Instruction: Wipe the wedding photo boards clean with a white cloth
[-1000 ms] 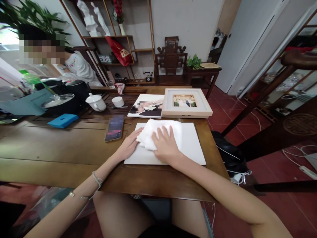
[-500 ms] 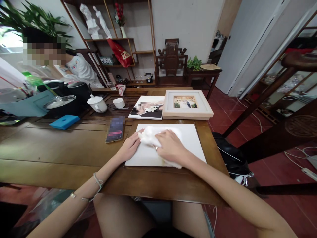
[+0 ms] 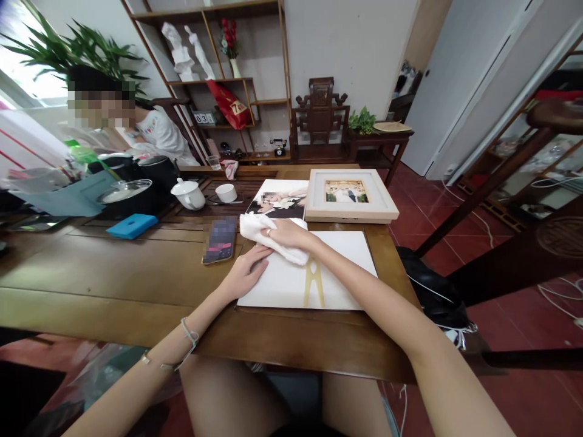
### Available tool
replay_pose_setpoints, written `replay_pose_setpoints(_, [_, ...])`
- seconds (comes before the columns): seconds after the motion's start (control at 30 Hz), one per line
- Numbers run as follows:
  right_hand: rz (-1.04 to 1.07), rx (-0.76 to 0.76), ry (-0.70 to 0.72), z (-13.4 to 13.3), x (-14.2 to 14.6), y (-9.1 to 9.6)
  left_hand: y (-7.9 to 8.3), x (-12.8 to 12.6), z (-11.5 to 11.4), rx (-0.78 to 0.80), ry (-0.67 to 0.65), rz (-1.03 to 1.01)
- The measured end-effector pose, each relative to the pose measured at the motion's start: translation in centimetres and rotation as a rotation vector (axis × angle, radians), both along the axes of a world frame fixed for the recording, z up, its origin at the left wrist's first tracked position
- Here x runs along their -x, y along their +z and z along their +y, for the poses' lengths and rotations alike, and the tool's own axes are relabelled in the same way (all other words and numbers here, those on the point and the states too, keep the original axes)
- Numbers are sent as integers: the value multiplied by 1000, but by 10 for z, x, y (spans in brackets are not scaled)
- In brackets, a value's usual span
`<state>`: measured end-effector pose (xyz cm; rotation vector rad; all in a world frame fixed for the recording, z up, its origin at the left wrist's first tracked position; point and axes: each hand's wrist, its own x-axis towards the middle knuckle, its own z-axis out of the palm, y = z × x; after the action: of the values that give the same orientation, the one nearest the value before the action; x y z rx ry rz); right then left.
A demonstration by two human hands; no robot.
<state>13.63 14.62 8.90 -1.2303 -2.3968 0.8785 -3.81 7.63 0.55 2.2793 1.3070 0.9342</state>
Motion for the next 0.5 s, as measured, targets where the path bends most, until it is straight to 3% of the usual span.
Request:
replay_pose_setpoints(0.2, [4,-24,-96,-9,-60,-12,-2,-1,0,25,-3,-28])
replay_pose_setpoints(0.37, [60,-19,-318,-15,-130,-27,-2,-1,-1,38,-5,-41])
replay_pose_setpoints(0.5, [9,-18,-479,-30,-158,-38,-1,-2,-1,34,2,-35])
